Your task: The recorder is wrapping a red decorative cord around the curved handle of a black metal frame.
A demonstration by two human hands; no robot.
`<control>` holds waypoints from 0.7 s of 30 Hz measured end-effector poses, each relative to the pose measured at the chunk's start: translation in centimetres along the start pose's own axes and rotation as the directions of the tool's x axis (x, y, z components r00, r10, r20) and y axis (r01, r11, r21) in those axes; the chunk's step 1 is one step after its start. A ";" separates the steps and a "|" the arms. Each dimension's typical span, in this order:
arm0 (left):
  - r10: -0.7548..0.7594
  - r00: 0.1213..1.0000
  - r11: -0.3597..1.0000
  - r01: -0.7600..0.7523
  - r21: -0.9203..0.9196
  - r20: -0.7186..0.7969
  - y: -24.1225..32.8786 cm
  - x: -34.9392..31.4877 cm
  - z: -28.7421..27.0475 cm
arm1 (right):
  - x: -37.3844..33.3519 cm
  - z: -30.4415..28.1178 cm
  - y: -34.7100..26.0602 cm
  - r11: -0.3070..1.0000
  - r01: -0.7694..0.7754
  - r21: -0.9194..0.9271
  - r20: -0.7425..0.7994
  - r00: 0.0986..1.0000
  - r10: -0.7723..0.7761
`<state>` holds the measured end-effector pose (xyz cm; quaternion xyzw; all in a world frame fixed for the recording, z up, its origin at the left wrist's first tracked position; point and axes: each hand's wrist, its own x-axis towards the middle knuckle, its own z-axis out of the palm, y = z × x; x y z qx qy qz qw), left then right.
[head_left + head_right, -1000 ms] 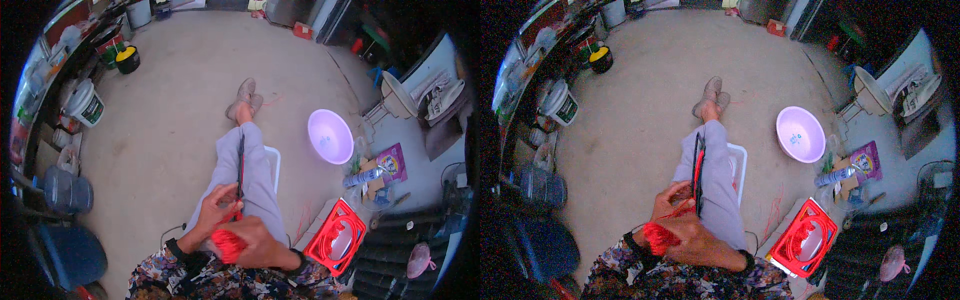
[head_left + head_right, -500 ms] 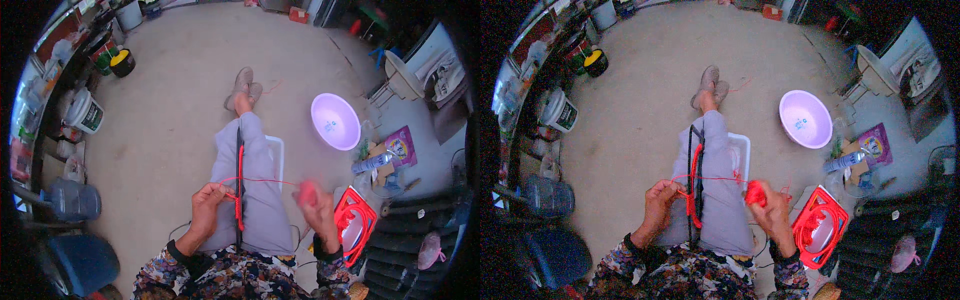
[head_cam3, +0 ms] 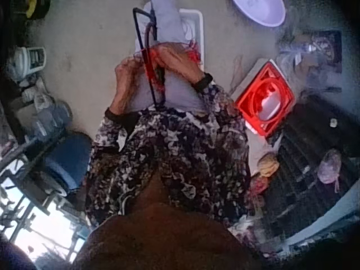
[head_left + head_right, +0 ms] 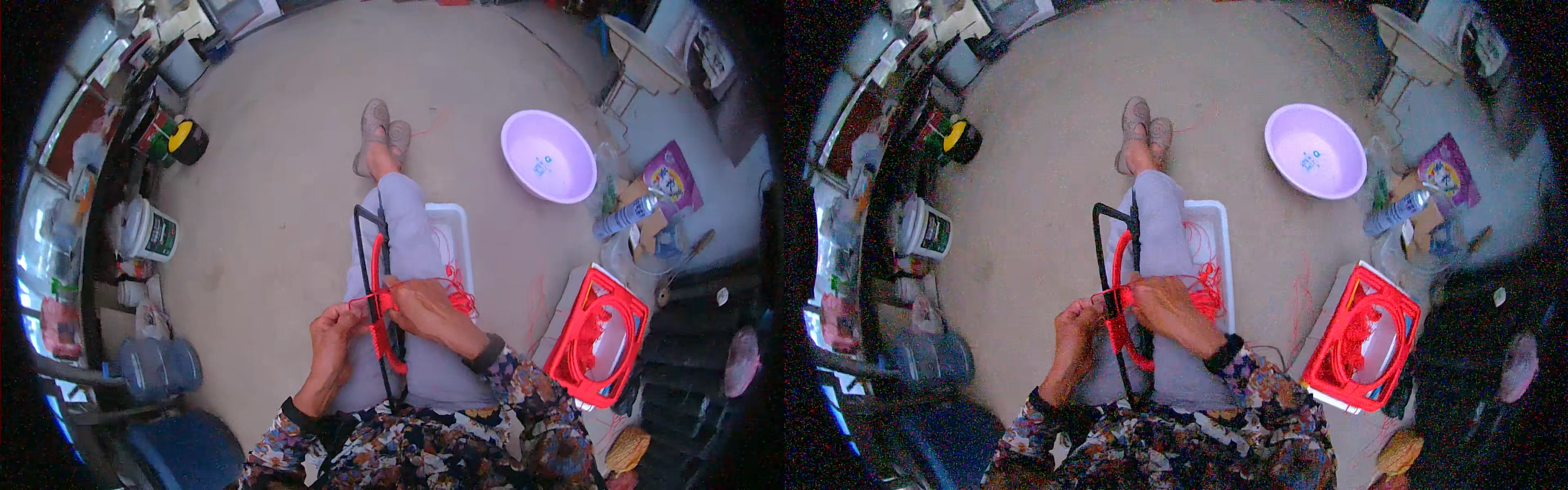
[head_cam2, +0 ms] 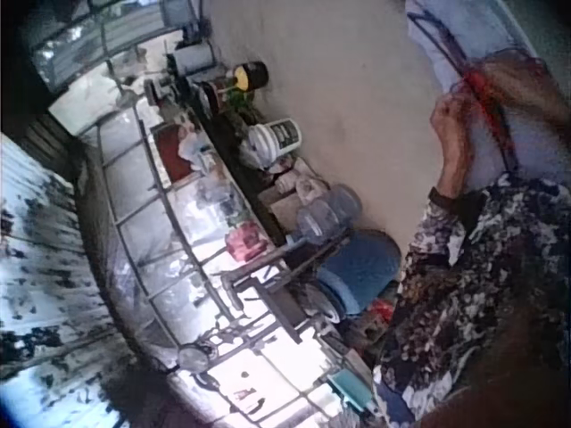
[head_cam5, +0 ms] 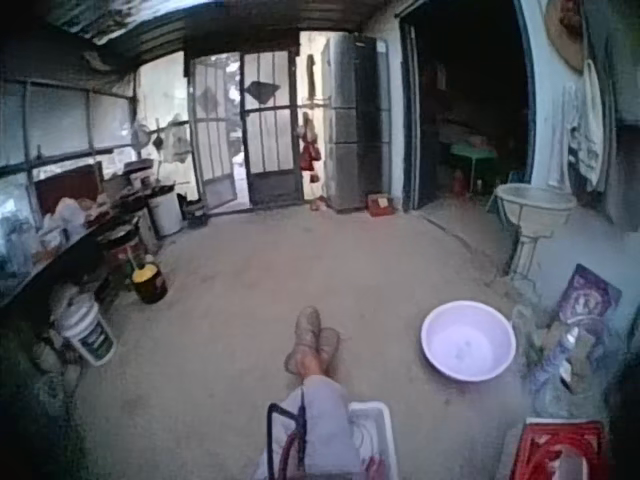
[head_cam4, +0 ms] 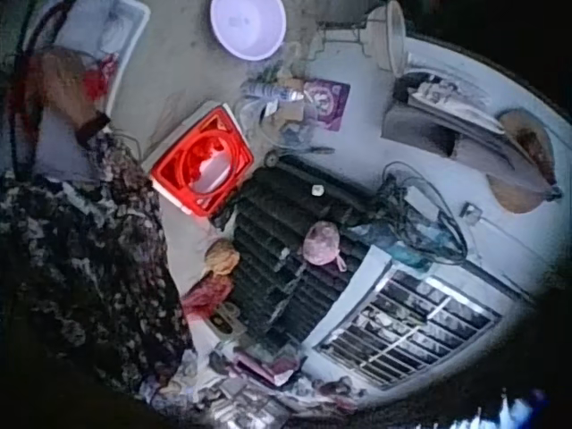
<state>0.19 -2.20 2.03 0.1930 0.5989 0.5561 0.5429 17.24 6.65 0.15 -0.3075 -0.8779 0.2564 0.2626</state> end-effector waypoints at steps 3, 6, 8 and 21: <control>0.077 0.996 0.993 -0.080 0.087 0.045 0.3 0.3 0.5 | 1.5 0.8 0.3 0.993 -0.063 0.096 0.147 0.988 0.048; 0.038 0.996 0.992 -0.048 0.115 0.085 -0.3 1.1 -0.2 | 1.8 0.9 -0.2 0.977 -0.108 0.186 0.151 0.985 0.081; 0.051 0.995 0.996 -0.056 0.062 0.084 -0.2 1.2 -0.3 | 1.9 1.2 -0.4 0.959 -0.161 0.235 0.184 0.976 0.119; 0.005 1.000 0.979 -0.005 -0.203 -0.003 0.8 1.6 0.8 | 1.6 0.5 -0.3 0.952 -0.138 0.273 0.214 0.974 0.080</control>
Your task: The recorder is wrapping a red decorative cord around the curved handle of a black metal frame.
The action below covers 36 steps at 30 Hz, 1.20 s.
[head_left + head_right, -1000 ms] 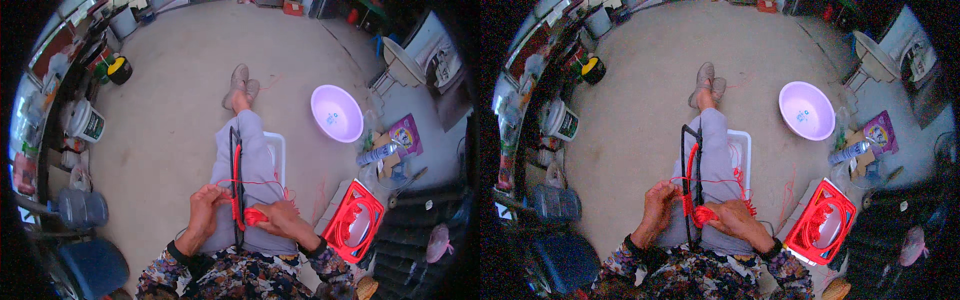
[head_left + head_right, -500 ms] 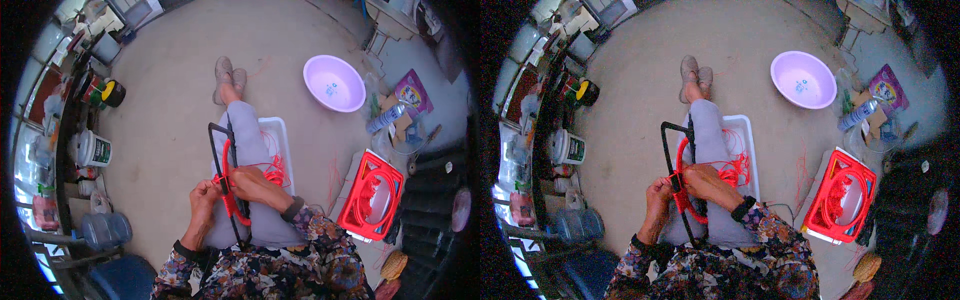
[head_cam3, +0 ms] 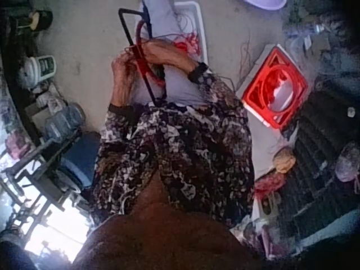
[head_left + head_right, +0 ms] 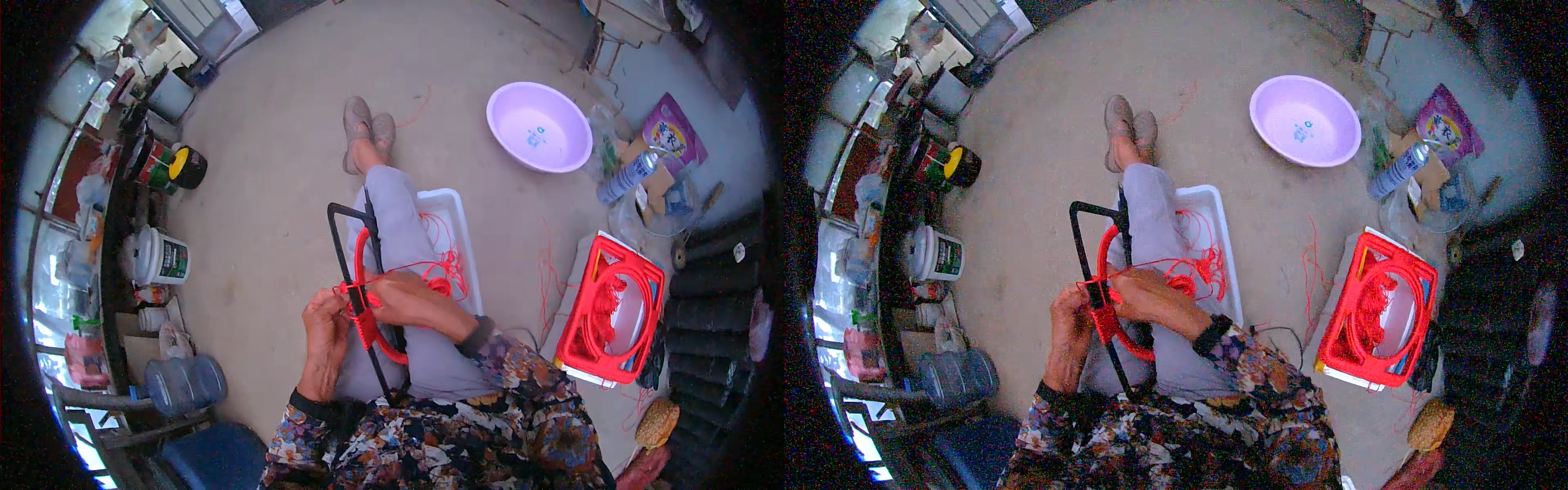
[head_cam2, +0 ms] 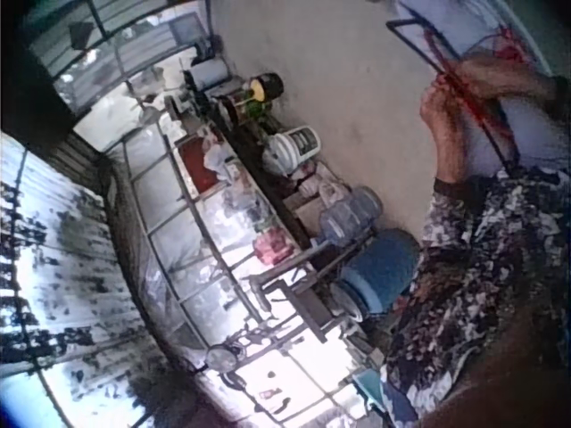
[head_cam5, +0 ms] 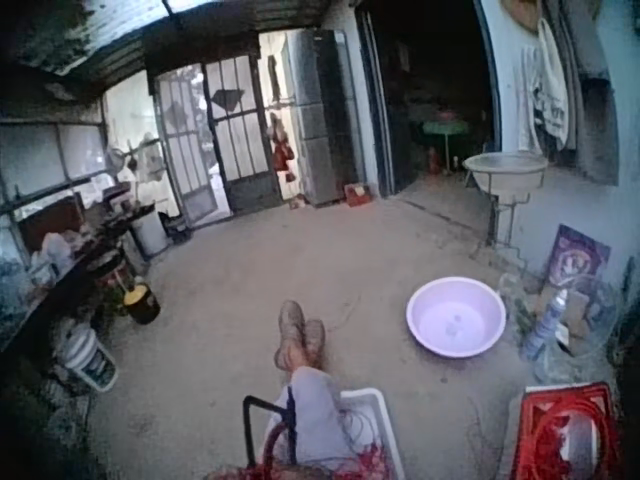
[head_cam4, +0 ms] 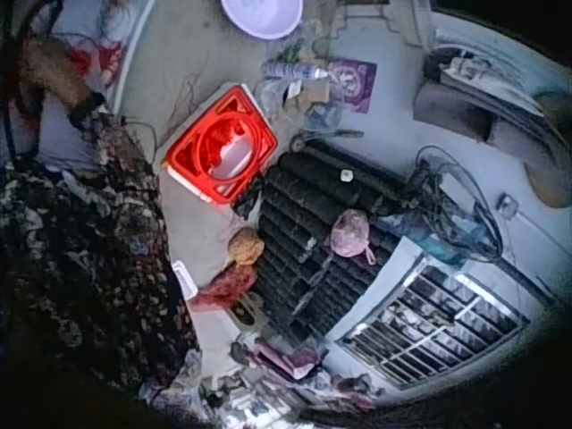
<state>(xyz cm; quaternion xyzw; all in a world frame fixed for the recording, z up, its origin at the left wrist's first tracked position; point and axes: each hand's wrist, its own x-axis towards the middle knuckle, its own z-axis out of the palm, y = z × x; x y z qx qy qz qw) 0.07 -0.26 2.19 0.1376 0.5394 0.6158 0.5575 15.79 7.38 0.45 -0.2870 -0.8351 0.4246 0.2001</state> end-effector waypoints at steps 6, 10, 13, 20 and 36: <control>0.170 0.978 0.985 -0.172 -0.010 -0.118 1.5 -2.1 -0.9 | -1.0 -2.9 -3.3 0.987 0.161 0.026 -0.294 0.945 -0.147; 0.305 0.950 0.952 -0.306 0.003 -0.066 2.3 -3.3 -0.8 | 0.0 -1.5 -6.9 0.950 0.151 -0.273 -0.299 0.926 -0.233; 0.353 0.935 0.934 -0.354 0.045 0.025 3.6 -4.3 0.3 | 0.6 -1.5 -7.5 0.942 0.122 -0.312 -0.202 0.961 -0.191; 0.271 0.958 0.963 -0.271 -0.012 0.091 3.8 -4.1 -1.8 | -1.3 -4.6 -9.7 0.840 0.103 0.533 -0.407 0.902 0.147; -0.101 0.959 0.993 0.112 -0.027 0.264 -0.1 -2.3 -1.5 | -24.1 -14.5 5.1 0.829 -0.537 0.157 -0.771 0.457 0.443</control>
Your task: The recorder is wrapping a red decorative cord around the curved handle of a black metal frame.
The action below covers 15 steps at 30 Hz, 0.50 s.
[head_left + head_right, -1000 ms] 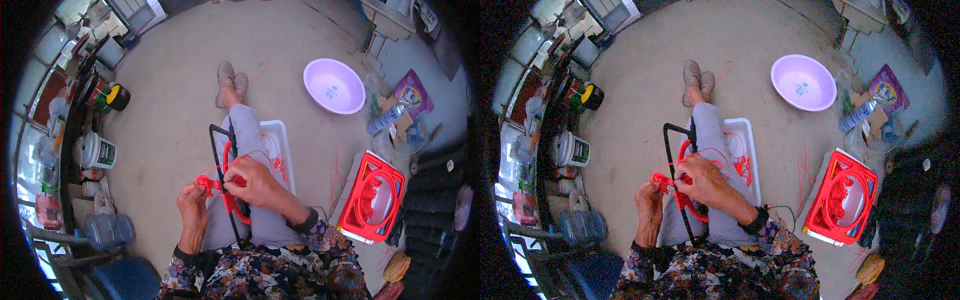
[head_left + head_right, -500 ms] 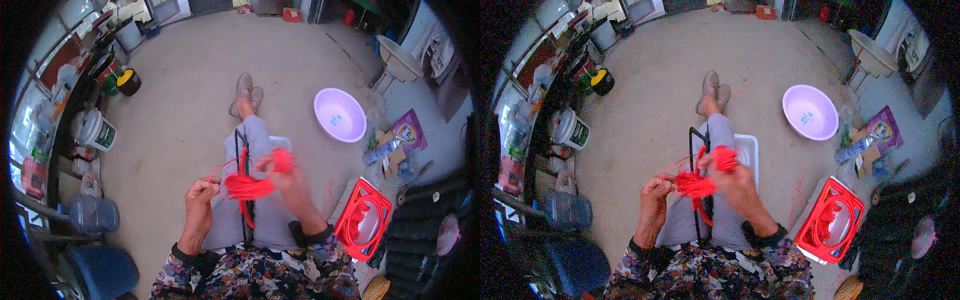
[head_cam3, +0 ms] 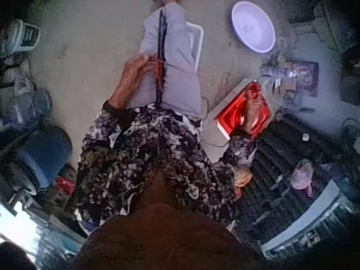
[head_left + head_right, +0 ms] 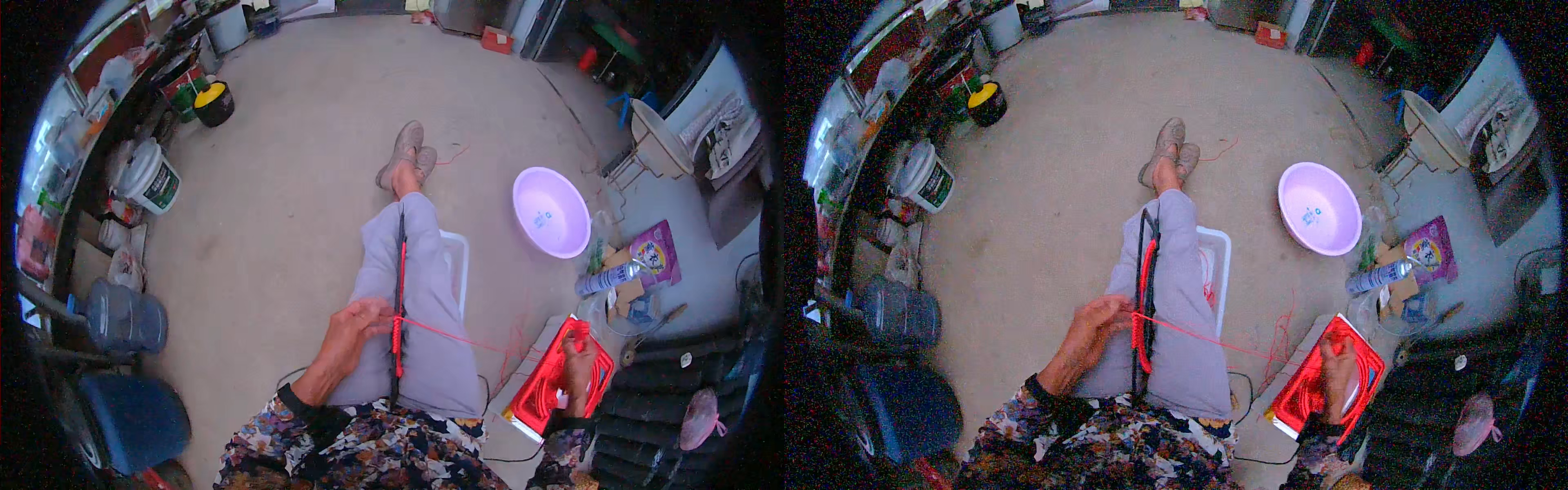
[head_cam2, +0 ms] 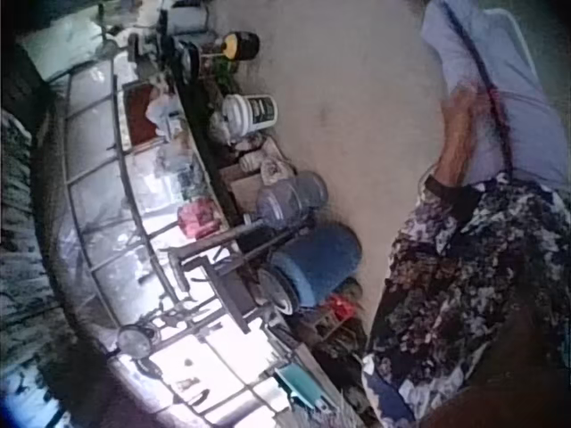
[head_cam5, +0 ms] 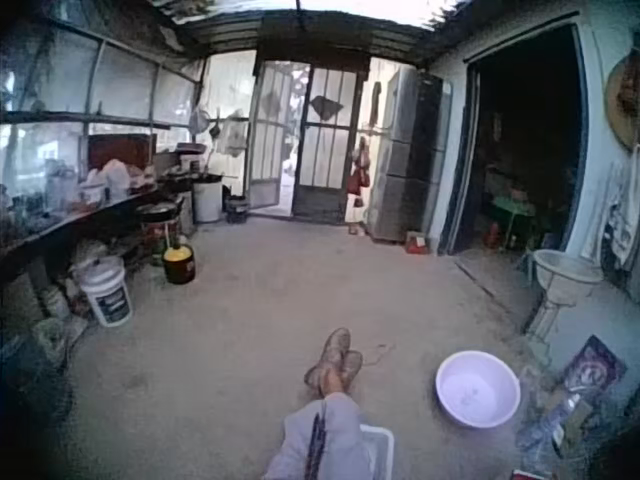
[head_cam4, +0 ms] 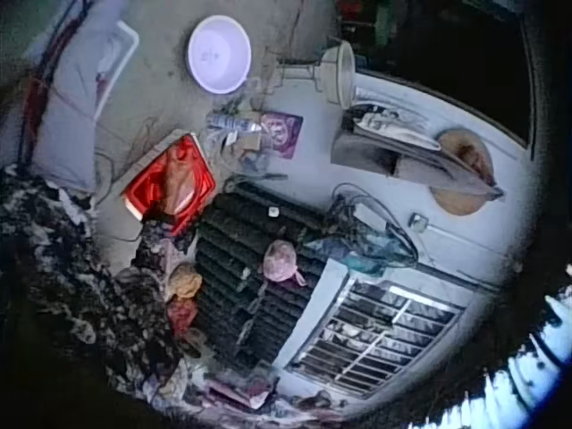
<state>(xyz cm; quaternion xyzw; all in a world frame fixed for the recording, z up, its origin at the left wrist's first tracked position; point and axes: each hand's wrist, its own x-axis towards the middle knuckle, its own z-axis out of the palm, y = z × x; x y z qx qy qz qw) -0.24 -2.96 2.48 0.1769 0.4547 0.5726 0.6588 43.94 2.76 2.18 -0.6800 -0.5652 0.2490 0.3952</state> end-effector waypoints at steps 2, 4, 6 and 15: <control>-0.077 0.996 0.997 0.076 0.009 0.055 -0.1 -0.4 0.0 | -1.0 3.0 -0.7 0.999 0.030 -0.022 0.039 0.999 -0.029; -0.144 0.987 0.989 0.146 -0.013 0.074 -0.4 -0.4 -0.1 | -1.9 7.0 -6.6 0.991 -0.102 0.083 0.060 0.994 0.097; -0.174 0.983 0.981 0.178 -0.073 0.055 -0.2 -0.4 0.1 | -2.3 10.4 -9.2 0.948 -0.248 0.201 0.327 0.929 0.174; -0.197 0.970 0.953 0.224 -0.205 0.143 -1.6 0.4 0.3 | -5.5 17.2 -17.6 0.942 -0.244 0.229 0.839 0.540 -0.064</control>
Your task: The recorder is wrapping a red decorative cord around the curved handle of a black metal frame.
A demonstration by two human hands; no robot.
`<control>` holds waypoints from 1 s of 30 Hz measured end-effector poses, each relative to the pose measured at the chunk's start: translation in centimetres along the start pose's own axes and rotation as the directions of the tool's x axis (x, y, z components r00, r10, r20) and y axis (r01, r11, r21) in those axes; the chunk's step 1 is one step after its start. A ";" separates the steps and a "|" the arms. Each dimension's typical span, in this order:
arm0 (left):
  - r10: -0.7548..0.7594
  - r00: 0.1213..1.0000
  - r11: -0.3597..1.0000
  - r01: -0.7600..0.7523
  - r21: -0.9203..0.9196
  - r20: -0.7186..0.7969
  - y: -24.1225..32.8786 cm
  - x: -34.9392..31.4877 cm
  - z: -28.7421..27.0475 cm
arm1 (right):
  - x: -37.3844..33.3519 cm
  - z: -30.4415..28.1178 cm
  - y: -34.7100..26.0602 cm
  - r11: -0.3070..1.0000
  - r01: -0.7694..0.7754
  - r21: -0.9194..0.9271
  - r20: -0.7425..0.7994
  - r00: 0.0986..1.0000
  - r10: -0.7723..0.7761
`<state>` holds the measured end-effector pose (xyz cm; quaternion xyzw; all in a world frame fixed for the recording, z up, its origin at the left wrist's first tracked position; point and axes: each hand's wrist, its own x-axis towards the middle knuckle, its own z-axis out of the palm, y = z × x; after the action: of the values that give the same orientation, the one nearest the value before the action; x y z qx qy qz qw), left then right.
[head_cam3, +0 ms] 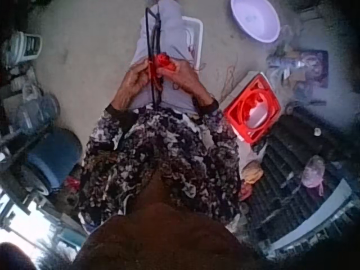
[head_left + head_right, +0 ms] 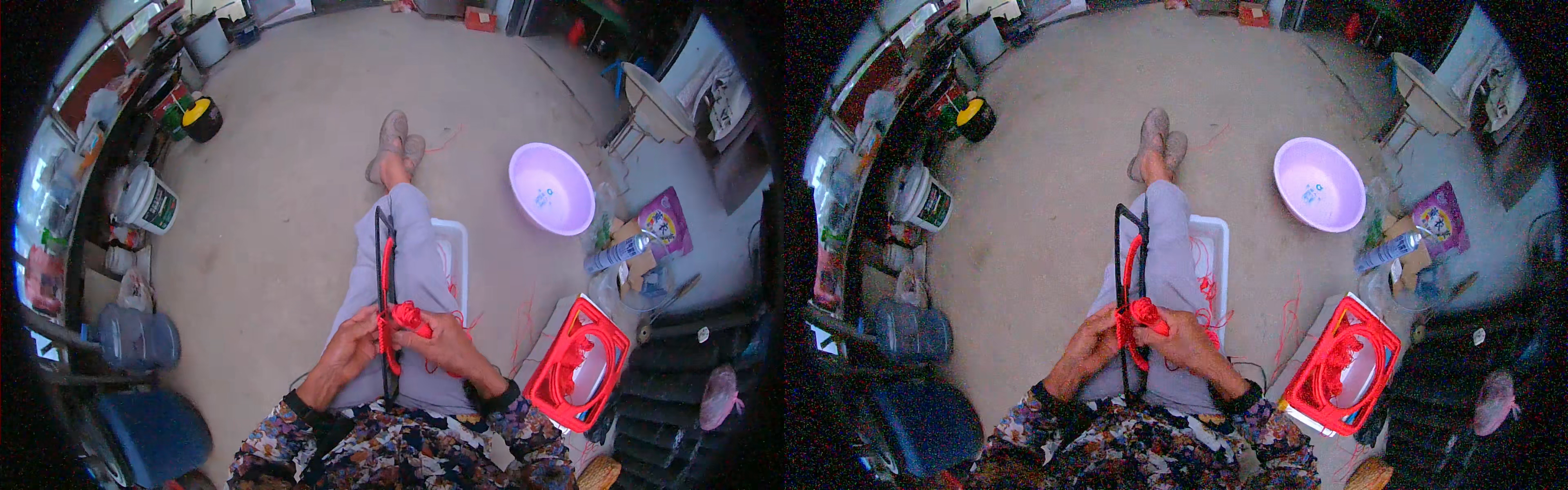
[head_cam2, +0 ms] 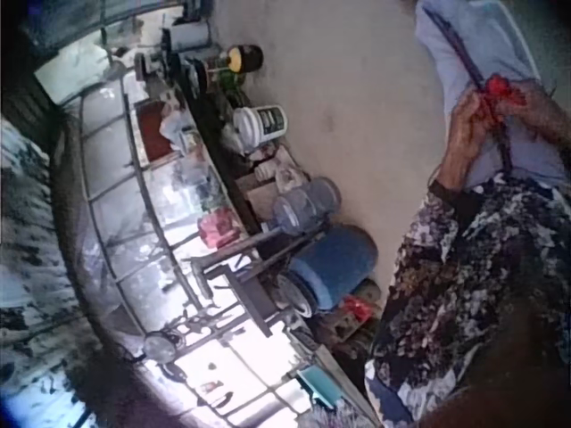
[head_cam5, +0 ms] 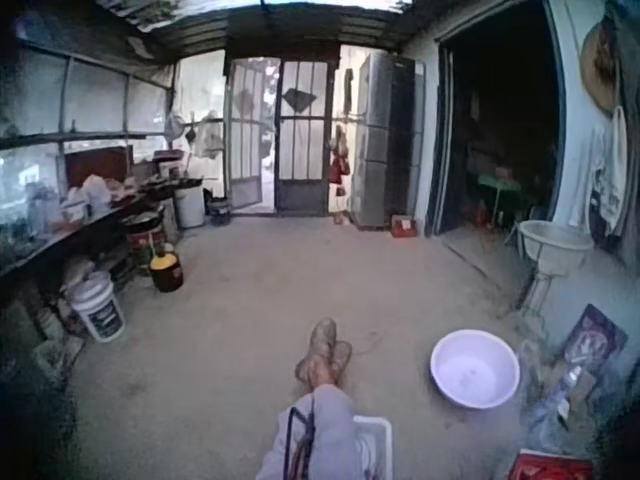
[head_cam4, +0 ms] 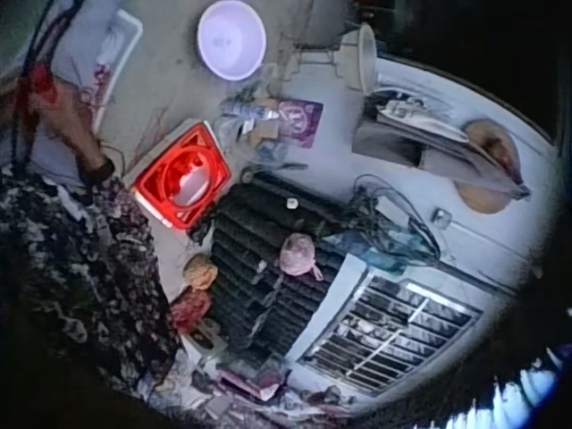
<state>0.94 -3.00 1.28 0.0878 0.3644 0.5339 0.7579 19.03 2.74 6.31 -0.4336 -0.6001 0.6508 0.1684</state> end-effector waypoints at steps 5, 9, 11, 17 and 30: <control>-0.049 0.995 0.995 0.057 -0.084 0.090 -0.2 -0.1 0.1 | -0.4 -1.0 0.5 0.993 0.010 0.120 0.027 1.000 -0.013; -0.035 0.978 0.977 0.076 -0.198 0.206 -0.7 0.5 -0.2 | -1.0 -1.2 -0.1 0.936 -0.099 0.339 0.060 0.995 0.084; -0.004 0.976 0.975 0.052 -0.218 0.217 -0.9 0.7 0.0 | -1.1 -1.2 -0.8 0.919 -0.087 0.385 0.066 0.996 0.066; -0.014 0.980 0.969 0.063 -0.238 0.200 -1.3 1.1 -0.1 | -0.7 -1.2 -1.1 0.855 -0.033 0.518 0.041 0.999 0.014; 0.032 0.999 0.997 -0.032 -0.076 0.009 -0.8 0.5 1.1 | 1.3 -3.7 0.9 0.979 0.088 0.184 -0.034 0.996 -0.083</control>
<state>2.33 -2.57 1.41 0.0677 0.3387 0.5588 0.7539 21.39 5.87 5.35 -0.3982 -0.5527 0.6904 0.2436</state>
